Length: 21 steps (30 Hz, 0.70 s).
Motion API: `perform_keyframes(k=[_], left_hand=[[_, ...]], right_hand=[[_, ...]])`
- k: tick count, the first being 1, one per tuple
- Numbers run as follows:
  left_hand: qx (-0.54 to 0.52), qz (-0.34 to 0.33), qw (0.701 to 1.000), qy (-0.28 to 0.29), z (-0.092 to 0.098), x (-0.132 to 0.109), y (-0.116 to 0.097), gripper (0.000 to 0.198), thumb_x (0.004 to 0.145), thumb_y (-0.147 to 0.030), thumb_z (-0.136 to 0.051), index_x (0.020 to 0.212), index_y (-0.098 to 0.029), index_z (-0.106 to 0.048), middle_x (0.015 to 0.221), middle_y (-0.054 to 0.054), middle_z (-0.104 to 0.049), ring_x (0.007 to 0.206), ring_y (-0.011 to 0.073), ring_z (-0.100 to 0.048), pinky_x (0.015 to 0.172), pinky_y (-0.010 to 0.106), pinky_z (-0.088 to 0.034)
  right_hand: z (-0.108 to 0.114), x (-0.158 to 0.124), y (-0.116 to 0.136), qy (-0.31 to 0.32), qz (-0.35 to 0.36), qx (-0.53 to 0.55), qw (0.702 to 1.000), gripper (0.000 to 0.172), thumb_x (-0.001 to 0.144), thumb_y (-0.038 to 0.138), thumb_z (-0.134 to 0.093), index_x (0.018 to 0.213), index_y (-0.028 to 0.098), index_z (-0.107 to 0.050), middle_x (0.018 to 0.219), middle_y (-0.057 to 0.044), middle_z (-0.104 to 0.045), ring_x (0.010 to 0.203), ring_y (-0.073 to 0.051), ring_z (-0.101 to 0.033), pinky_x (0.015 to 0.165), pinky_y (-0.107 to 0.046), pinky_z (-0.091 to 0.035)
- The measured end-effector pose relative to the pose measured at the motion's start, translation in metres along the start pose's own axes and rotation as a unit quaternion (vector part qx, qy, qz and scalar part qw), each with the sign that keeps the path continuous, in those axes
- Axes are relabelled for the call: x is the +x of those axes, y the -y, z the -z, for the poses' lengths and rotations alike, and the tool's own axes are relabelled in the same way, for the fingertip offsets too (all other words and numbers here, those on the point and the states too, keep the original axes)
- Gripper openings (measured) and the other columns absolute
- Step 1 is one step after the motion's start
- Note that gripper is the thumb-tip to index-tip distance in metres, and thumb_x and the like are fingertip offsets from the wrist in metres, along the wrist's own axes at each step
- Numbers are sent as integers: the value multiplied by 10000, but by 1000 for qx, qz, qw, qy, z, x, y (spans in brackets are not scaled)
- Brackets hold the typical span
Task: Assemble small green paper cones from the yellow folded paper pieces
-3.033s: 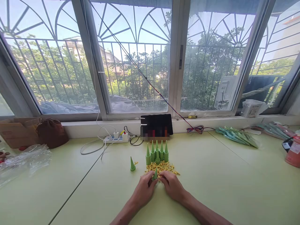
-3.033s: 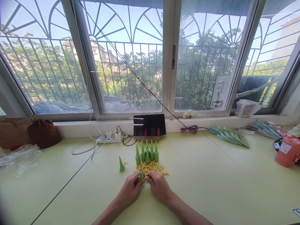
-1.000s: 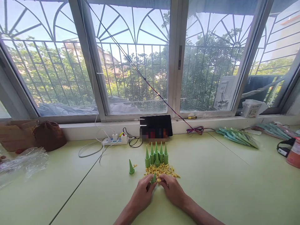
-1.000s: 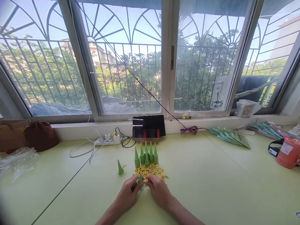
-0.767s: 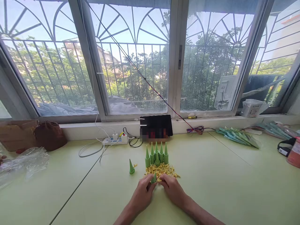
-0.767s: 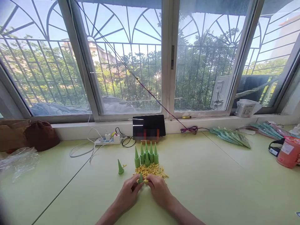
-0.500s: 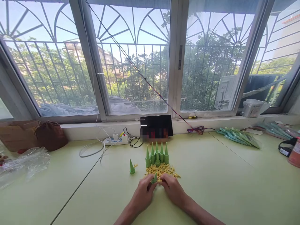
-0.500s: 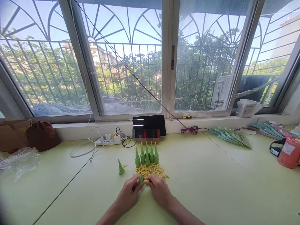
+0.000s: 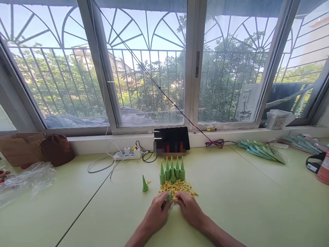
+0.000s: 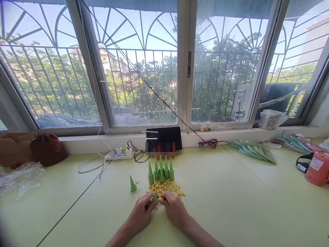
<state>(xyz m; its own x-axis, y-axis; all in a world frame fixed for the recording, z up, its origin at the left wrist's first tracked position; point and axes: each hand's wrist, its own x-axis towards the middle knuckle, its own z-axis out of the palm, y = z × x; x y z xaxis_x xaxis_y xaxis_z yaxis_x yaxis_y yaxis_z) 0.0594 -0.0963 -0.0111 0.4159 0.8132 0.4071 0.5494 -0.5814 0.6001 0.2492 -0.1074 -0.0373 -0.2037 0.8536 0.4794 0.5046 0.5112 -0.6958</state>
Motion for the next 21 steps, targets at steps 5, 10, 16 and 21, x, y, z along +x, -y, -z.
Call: perform_keyframes(k=[5,10,16,21], left_hand=[[1,-9,1000,-2,3,0,-3,144,960,-223,-547,822,-204,-584,785,14,-655,655,150,-554,574,233,-380],[0,-5,1000,-7,4,0,-4,159,951,-230,-560,795,-204,-577,757,11,-647,658,154,-558,576,234,-389],[-2,0,1000,-3,2,0,-2,151,960,-248,-542,824,-198,-585,765,14,-640,631,145,-539,573,237,-384],[-12,2,1000,0,2,1,-4,168,961,-256,-535,810,-196,-578,763,14,-631,602,135,-515,552,236,-367]], right_hand=[[2,1,3,0,-8,-1,1000,156,951,132,-533,829,212,-588,826,-22,-682,755,-199,-634,686,-275,-453],[2,1,3,2,-13,-2,1000,142,946,125,-540,850,210,-603,855,-29,-694,780,-205,-639,708,-285,-462],[1,1,2,3,-9,-2,1000,131,944,115,-549,865,200,-609,865,-32,-693,799,-208,-644,730,-289,-471],[2,2,4,-2,1,5,1000,148,952,105,-540,868,202,-615,868,-32,-694,804,-207,-655,740,-282,-484]])
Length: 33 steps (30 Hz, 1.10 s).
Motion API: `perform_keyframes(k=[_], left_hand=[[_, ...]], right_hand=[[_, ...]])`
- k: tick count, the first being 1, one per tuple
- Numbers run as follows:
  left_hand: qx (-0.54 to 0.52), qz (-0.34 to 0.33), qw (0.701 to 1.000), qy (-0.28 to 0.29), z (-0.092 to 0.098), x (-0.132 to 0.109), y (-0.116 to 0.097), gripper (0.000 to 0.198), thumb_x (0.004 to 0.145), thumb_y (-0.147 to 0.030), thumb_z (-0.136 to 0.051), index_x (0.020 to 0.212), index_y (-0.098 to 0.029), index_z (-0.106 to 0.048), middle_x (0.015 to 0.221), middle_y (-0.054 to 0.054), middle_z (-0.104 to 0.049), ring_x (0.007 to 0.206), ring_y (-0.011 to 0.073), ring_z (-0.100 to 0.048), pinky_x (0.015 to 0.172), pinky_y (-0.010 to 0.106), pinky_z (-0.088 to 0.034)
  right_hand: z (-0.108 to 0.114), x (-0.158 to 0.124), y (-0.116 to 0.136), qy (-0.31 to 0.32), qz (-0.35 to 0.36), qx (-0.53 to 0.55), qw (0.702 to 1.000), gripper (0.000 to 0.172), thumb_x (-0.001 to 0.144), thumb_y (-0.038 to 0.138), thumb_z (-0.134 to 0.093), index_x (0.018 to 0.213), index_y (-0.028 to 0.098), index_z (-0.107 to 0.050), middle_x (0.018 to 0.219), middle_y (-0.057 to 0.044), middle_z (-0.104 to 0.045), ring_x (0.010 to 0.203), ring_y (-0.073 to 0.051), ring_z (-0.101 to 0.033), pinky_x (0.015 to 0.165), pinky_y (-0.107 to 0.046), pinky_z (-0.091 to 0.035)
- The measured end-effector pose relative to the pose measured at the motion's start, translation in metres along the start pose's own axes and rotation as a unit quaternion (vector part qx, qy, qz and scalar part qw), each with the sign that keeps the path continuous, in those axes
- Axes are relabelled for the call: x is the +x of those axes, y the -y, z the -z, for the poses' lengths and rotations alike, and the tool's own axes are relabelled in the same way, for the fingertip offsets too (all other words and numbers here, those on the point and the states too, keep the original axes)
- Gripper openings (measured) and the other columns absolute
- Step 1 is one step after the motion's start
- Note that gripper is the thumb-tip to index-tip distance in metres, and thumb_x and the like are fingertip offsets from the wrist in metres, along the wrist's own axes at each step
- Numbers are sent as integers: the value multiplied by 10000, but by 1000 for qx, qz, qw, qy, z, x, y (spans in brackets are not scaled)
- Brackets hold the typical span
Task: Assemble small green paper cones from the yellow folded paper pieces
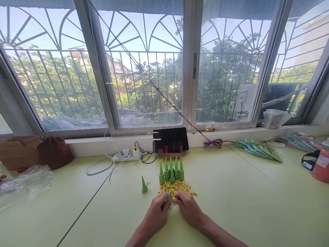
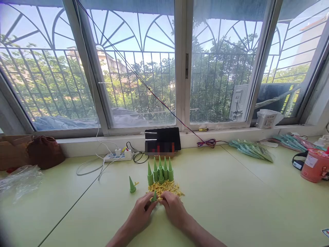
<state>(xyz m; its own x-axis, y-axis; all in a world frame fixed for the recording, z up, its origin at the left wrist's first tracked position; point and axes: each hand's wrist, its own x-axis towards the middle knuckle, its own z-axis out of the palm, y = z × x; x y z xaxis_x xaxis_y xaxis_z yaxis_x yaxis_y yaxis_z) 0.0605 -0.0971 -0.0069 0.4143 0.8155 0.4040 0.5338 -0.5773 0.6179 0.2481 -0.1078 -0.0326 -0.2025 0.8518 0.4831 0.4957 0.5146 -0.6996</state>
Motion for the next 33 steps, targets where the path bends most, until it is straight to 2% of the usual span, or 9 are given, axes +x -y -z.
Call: perform_keyframes(k=[10,22,33], left_hand=[[1,4,1000,3,-2,-1,3,180,960,-245,-533,788,-193,-547,751,7,-612,607,130,-499,558,238,-352],[8,1,1000,1,-1,-2,3,184,961,-242,-528,784,-193,-548,740,8,-616,620,136,-512,565,241,-357],[-19,7,1000,-3,0,-1,-1,195,946,-252,-554,760,-196,-549,705,-3,-579,588,128,-467,548,233,-355]], right_hand=[[-1,0,-2,-2,8,-11,1000,149,975,141,-534,864,202,-611,865,-38,-698,800,-208,-657,726,-283,-482],[-1,-2,-2,-10,18,1,1000,220,1033,269,-490,873,199,-624,834,-43,-692,759,-201,-637,693,-294,-479],[-1,-3,-3,-3,16,-5,1000,227,1036,268,-480,862,204,-612,827,-38,-681,744,-198,-629,685,-286,-473]])
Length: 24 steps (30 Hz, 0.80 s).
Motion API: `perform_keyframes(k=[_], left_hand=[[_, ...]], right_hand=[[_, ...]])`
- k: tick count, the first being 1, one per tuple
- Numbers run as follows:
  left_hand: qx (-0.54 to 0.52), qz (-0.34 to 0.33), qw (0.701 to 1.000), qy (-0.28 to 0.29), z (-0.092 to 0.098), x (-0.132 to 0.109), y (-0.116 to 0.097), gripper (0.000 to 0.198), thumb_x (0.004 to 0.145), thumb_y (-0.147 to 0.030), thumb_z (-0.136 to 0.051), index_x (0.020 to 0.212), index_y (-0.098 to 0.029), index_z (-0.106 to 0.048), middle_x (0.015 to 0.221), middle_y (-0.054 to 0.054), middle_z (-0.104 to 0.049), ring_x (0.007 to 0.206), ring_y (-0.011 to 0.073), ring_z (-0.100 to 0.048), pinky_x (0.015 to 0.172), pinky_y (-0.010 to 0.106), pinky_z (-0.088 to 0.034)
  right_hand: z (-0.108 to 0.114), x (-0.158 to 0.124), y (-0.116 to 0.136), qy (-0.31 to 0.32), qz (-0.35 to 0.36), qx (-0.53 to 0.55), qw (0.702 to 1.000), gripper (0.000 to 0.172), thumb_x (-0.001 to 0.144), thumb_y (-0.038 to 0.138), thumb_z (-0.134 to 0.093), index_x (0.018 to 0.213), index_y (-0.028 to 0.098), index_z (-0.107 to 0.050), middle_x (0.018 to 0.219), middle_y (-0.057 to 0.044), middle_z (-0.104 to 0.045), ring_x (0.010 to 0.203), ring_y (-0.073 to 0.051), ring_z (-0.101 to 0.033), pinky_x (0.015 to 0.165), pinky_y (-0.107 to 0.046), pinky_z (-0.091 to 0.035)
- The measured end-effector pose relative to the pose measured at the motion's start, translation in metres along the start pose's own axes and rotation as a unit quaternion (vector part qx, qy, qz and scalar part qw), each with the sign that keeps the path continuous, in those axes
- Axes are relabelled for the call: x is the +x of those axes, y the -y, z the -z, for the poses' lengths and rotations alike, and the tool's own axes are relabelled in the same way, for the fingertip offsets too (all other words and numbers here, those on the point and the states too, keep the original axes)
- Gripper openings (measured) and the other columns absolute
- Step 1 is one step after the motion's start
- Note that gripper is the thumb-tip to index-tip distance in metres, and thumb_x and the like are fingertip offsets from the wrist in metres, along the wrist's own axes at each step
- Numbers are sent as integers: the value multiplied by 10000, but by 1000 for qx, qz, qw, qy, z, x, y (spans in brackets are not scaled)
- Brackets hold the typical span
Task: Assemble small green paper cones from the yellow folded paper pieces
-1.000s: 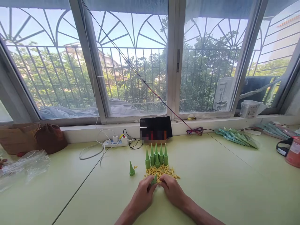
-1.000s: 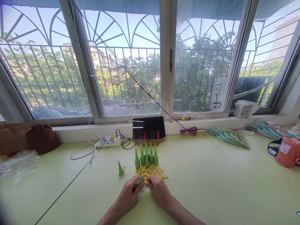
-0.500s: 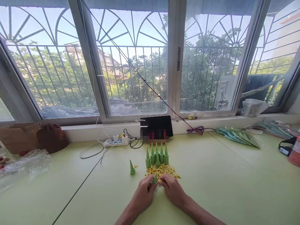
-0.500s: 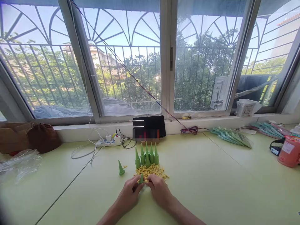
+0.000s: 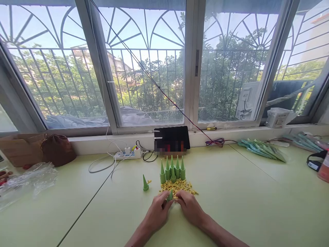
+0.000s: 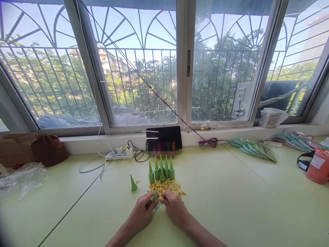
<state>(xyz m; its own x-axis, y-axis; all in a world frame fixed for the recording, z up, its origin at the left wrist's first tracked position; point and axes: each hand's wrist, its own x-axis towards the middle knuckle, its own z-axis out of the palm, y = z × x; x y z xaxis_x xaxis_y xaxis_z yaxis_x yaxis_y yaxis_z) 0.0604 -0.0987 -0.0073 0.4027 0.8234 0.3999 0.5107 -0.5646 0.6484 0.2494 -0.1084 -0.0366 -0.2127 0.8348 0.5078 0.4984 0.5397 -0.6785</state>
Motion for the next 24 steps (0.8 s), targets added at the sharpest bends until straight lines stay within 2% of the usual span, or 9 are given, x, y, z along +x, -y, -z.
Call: perform_keyframes(k=[6,13,20,24], left_hand=[[-23,-3,1000,-2,-1,-1,4,217,936,-258,-567,731,-192,-535,686,-11,-556,561,119,-449,533,231,-337],[-16,-2,1000,-4,0,-1,3,240,948,-312,-554,738,-197,-549,701,1,-571,602,138,-479,567,241,-373],[12,-18,999,30,0,-1,-3,195,939,-207,-540,744,-208,-524,739,7,-598,655,156,-516,605,253,-381],[30,-27,998,40,-3,-2,-2,181,929,-170,-539,756,-212,-507,768,16,-626,693,168,-550,633,261,-387]], right_hand=[[-2,0,-3,3,-2,-5,1000,226,1027,248,-480,843,204,-604,815,-32,-676,746,-197,-628,687,-278,-462],[0,0,0,9,2,-9,1000,280,1049,293,-448,841,201,-611,797,-31,-682,728,-193,-626,674,-280,-455],[-1,0,-2,2,11,-41,999,448,1089,368,-311,729,214,-528,705,-25,-619,644,-180,-559,613,-275,-406],[-3,1,-2,-4,18,-45,999,440,1092,373,-309,740,217,-524,727,-31,-627,662,-183,-566,628,-277,-407]])
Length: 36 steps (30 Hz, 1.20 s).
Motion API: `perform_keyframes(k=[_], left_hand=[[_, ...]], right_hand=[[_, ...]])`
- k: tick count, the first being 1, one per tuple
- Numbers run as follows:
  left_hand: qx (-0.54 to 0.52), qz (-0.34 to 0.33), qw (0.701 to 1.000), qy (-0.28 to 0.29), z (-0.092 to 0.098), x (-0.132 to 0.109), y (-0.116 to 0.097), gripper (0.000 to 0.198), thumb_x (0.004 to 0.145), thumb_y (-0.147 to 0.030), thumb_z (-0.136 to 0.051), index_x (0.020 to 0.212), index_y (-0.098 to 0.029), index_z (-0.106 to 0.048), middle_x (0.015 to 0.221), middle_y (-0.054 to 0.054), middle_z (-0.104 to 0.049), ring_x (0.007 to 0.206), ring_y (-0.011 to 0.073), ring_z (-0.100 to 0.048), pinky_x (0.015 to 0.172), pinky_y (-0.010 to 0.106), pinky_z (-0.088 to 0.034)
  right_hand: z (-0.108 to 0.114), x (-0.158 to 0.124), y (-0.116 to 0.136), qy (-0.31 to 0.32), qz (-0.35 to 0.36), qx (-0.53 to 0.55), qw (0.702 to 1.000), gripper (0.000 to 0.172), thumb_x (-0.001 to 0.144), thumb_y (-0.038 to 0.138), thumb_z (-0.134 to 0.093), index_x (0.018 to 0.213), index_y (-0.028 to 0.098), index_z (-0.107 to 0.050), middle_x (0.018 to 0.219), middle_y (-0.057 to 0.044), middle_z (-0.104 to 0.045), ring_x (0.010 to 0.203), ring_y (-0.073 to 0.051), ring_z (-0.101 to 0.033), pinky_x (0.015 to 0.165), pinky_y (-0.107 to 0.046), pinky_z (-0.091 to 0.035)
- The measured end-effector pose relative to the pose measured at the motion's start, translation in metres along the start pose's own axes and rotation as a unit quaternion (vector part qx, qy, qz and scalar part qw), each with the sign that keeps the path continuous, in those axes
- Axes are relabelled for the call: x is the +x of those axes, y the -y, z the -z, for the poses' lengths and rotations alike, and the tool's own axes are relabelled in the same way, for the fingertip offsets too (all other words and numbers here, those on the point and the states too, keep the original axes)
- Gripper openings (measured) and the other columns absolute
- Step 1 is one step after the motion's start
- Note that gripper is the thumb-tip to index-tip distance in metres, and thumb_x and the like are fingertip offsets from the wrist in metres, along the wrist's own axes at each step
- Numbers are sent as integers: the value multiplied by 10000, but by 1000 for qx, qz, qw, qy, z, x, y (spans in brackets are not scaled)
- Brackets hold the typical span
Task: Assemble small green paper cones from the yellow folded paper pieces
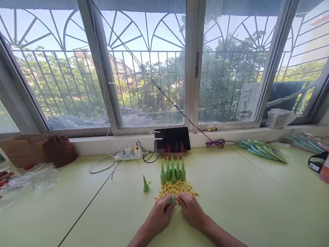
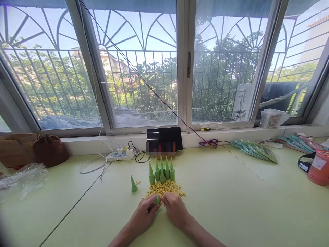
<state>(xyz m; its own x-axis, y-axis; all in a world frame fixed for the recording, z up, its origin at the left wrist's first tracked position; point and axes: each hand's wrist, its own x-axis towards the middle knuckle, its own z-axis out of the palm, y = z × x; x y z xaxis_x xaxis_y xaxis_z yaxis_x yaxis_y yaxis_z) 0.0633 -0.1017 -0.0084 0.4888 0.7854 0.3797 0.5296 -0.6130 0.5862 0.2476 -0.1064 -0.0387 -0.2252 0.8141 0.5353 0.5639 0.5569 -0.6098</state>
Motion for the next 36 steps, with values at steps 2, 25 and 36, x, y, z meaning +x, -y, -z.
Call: perform_keyframes(k=[2,25,36], left_hand=[[5,8,1000,-3,-1,0,2,172,935,-171,-532,769,-211,-510,783,19,-635,682,164,-550,623,260,-381],[12,7,998,-65,-2,0,7,181,953,-243,-558,779,-196,-562,719,-1,-608,580,127,-508,543,223,-369],[21,17,998,-58,-1,-1,5,174,950,-245,-553,784,-196,-568,743,12,-630,605,140,-539,558,230,-388]], right_hand=[[1,0,2,-2,4,12,1000,406,1088,354,-329,781,215,-556,765,-39,-647,696,-190,-589,655,-283,-426],[2,1,-1,-5,8,53,999,204,939,52,-545,926,201,-683,904,-43,-705,838,-215,-670,755,-298,-500],[0,0,-1,2,-15,43,999,198,926,40,-566,873,193,-680,875,-35,-714,829,-214,-670,750,-292,-484]])
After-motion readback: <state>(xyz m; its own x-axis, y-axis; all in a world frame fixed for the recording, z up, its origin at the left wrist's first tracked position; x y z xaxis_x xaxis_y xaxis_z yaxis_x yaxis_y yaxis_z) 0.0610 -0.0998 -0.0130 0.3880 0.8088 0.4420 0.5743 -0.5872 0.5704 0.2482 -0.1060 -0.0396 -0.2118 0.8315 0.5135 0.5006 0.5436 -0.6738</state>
